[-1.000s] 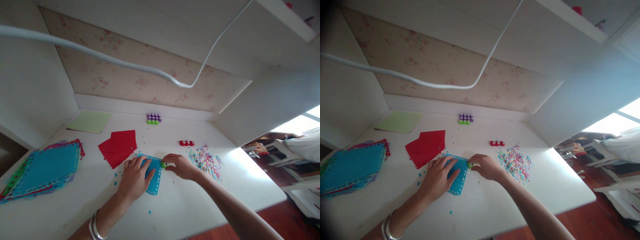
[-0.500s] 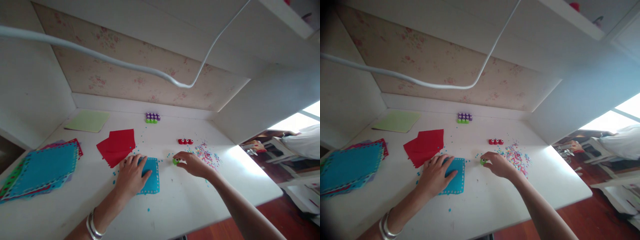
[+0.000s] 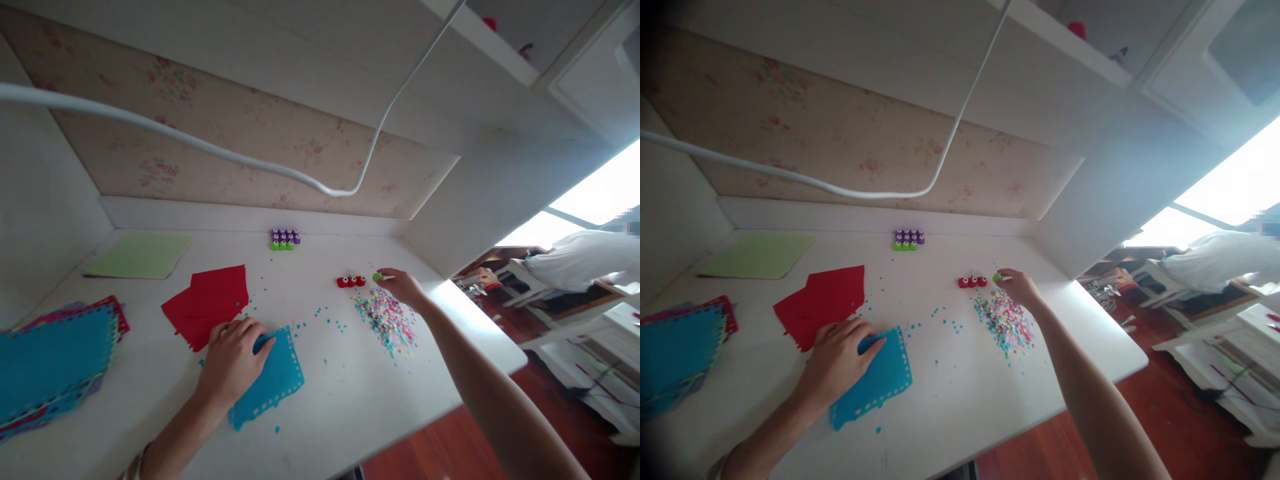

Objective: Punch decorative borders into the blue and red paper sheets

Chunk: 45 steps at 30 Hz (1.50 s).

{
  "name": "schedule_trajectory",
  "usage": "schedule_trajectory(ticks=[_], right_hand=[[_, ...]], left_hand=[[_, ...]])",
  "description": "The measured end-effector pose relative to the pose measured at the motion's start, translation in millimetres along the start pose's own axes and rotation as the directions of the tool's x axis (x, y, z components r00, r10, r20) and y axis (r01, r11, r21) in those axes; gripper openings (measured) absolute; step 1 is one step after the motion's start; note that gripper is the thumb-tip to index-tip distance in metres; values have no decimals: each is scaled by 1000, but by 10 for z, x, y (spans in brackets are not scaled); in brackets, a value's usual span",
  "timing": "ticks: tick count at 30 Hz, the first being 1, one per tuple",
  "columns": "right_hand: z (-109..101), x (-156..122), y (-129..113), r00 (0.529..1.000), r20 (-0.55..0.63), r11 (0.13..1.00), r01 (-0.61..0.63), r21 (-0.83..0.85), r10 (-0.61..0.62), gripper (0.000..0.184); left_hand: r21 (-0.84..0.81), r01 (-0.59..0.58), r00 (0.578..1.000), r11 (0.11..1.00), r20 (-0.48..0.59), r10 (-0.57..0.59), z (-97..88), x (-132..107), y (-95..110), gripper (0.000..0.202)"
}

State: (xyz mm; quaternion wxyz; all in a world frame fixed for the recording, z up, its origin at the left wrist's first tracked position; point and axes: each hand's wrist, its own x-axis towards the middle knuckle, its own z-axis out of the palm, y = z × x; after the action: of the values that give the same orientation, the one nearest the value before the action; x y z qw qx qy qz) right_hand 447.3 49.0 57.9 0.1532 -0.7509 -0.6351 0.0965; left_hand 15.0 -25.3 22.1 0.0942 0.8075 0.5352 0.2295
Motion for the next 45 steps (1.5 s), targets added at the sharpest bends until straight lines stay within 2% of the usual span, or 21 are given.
schedule_trajectory(ticks=[2,4,7,10,15,22,24,27,29,31,33,34,36,38,40,42,45], right_hand=[[-6,143,32,1000,-5,999,2,-49,-2,37],[7,263,45,1000,10,996,24,-87,-23,34],[35,402,58,997,48,990,60,-126,-55,33],[47,509,63,991,103,984,97,-149,-83,31],[54,676,8,971,195,975,165,-146,-135,30],[95,785,-34,943,266,974,220,-50,-200,33],[58,782,-62,948,238,976,219,2,-213,39],[-4,741,-216,971,118,976,197,88,-207,40],[11,631,-430,979,33,967,195,166,-204,37],[109,407,-729,972,7,936,223,272,-233,36],[286,78,-1076,951,54,875,257,411,-305,33],[395,-106,-1248,922,118,763,228,605,-369,32],[628,-462,-1553,876,206,556,83,827,-437,31],[841,-737,-1769,833,282,398,-83,914,-475,33],[998,-901,-1885,812,296,243,-196,950,-503,41],[1084,-971,-1924,805,287,166,-234,958,-520,50],[1099,-985,-1923,809,262,133,-226,965,-526,52]], left_hand=[[-137,34,999,990,39,-29,12,6,-31,25],[-309,115,991,944,94,-90,22,10,-52,28],[-544,241,969,803,185,-165,40,22,-76,32],[-659,333,943,675,220,-250,78,43,-109,38],[-767,431,897,475,305,-321,128,75,-133,56],[-767,503,856,399,380,-350,1,108,-43,53],[-775,500,855,385,373,-360,-24,119,-24,50],[-790,489,858,369,360,-367,-33,124,-8,45],[-812,486,862,324,382,-334,-37,117,2,42],[-830,493,857,259,412,-310,-51,101,21,37],[-838,511,842,191,444,-307,-74,81,48,34],[-838,522,833,157,461,-306,-87,72,62,34],[-839,536,823,94,495,-280,-110,54,86,35],[-841,537,825,56,511,-241,-124,38,101,35],[-852,522,837,44,502,-219,-130,25,108,35],[-861,506,849,43,489,-202,-132,16,111,37],[-866,498,856,51,481,-187,-128,14,118,39]])
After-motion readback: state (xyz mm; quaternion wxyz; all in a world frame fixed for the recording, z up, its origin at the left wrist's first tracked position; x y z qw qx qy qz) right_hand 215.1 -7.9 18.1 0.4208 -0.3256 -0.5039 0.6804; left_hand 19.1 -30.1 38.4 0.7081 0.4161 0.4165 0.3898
